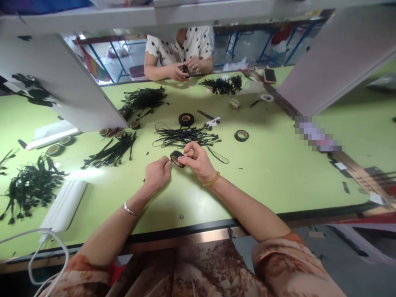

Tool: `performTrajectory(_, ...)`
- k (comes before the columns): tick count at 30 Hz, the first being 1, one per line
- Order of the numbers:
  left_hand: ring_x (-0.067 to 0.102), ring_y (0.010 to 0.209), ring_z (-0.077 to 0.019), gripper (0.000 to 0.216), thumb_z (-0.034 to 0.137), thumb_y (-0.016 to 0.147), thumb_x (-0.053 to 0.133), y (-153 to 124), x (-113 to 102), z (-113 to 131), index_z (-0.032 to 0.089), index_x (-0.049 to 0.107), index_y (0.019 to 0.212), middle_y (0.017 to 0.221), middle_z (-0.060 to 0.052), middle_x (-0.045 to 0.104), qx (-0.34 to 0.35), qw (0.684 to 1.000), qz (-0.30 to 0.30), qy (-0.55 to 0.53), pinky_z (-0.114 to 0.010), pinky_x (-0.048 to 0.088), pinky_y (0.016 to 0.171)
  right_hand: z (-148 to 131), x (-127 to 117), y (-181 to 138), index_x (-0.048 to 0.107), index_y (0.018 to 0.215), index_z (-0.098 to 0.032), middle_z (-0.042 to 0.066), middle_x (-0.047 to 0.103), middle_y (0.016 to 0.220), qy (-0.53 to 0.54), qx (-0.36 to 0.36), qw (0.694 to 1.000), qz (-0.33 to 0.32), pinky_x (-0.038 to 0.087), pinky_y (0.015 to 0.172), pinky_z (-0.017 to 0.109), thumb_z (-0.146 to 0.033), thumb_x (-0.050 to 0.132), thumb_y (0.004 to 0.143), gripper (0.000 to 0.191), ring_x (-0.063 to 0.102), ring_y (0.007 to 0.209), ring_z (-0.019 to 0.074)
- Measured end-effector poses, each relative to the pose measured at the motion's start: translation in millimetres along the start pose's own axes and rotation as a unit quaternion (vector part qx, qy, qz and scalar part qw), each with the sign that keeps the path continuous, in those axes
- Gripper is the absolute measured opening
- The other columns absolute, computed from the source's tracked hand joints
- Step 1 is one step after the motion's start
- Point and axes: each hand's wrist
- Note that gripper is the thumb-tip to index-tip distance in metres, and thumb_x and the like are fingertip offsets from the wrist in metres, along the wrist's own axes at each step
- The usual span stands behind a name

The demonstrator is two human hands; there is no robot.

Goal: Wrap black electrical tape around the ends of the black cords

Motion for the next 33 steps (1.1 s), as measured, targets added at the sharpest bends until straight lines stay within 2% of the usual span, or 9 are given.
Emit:
performTrajectory(4, 0.054, 0.061, -0.0195, 0.020, 0.028, 0.094, 0.038, 1, -1, -6, 0.021, 0.056, 0.087, 0.066, -0.003, 0.060, -0.011, 0.993, 0.032, -0.117, -0.029, 0.033, 0.061, -1, -2, 2, 0.051, 0.080, -0.021, -0.001, 0.066, 0.059, -0.086, 0.012, 0.996, -0.016, 0.051, 0.062, 0.029, -0.047, 0.077, 0.071, 0.038, 0.063, 0.057, 0.0144)
performTrajectory(7, 0.052, 0.060, -0.0176, 0.017, 0.028, 0.094, 0.038, -1, 0, -6, 0.021, 0.054, 0.090, 0.066, -0.001, 0.059, 0.008, 0.980, 0.043, -0.194, -0.028, 0.035, 0.061, 0, -3, 4, 0.056, 0.080, -0.019, 0.001, 0.065, 0.060, -0.178, 0.033, 0.983, -0.015, 0.048, 0.054, 0.028, -0.054, 0.069, 0.078, 0.037, 0.060, 0.053, 0.0146)
performTrajectory(13, 0.053, 0.065, -0.0151, 0.016, 0.030, 0.093, 0.039, -6, 0, 0, 0.021, 0.051, 0.088, 0.071, 0.001, 0.059, 0.044, 0.957, 0.010, -0.285, -0.028, 0.040, 0.067, 5, -7, 8, 0.070, 0.083, -0.017, 0.000, 0.062, 0.059, -0.301, 0.057, 0.951, -0.045, 0.037, 0.045, 0.026, -0.047, 0.065, 0.079, 0.030, 0.050, 0.046, 0.0118)
performTrajectory(18, 0.053, 0.067, -0.0154, 0.017, 0.032, 0.092, 0.041, -8, 1, 3, 0.020, 0.053, 0.088, 0.070, 0.001, 0.058, 0.041, 0.951, -0.012, -0.305, -0.027, 0.041, 0.066, 3, -9, 9, 0.070, 0.078, -0.016, -0.003, 0.055, 0.055, -0.288, 0.052, 0.954, -0.062, 0.030, 0.046, 0.024, -0.035, 0.063, 0.076, 0.020, 0.042, 0.047, 0.0090)
performTrajectory(23, 0.051, 0.065, -0.0151, 0.018, 0.033, 0.092, 0.040, -12, -1, 6, 0.021, 0.052, 0.088, 0.068, 0.001, 0.057, 0.042, 0.956, 0.002, -0.290, -0.027, 0.038, 0.065, 5, -7, 8, 0.063, 0.071, -0.016, -0.007, 0.044, 0.046, -0.227, 0.077, 0.966, -0.097, 0.024, 0.044, 0.024, -0.038, 0.063, 0.075, 0.022, 0.033, 0.042, 0.0076)
performTrajectory(27, 0.047, 0.061, -0.0138, 0.018, 0.035, 0.091, 0.043, -12, -4, 7, 0.021, 0.050, 0.084, 0.066, 0.002, 0.054, 0.050, 0.956, 0.013, -0.289, -0.026, 0.035, 0.062, 7, -7, 8, 0.057, 0.067, -0.017, -0.006, 0.046, 0.047, -0.244, 0.057, 0.964, -0.089, 0.026, 0.044, 0.023, -0.038, 0.066, 0.073, 0.023, 0.036, 0.044, 0.0077)
performTrajectory(30, 0.040, 0.055, -0.0117, 0.025, 0.042, 0.089, 0.048, -10, -4, 5, 0.021, 0.047, 0.076, 0.058, 0.005, 0.045, 0.051, 0.958, 0.005, -0.283, -0.025, 0.031, 0.057, 8, -6, 7, 0.057, 0.068, -0.018, -0.007, 0.045, 0.047, -0.254, 0.046, 0.960, -0.104, 0.029, 0.045, 0.023, -0.035, 0.065, 0.074, 0.020, 0.038, 0.044, 0.0080)
performTrajectory(33, 0.037, 0.055, -0.0111, 0.031, 0.043, 0.089, 0.045, -6, -3, 1, 0.021, 0.042, 0.068, 0.056, 0.005, 0.041, 0.056, 0.961, -0.007, -0.270, -0.025, 0.029, 0.057, 8, -4, 5, 0.058, 0.069, -0.017, -0.007, 0.047, 0.050, -0.273, 0.035, 0.954, -0.118, 0.031, 0.048, 0.023, -0.035, 0.064, 0.076, 0.020, 0.039, 0.047, 0.0082)
Point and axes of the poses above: each hand's wrist, its own y-axis towards the middle knuckle, its own x-axis out of the palm, z = x × y
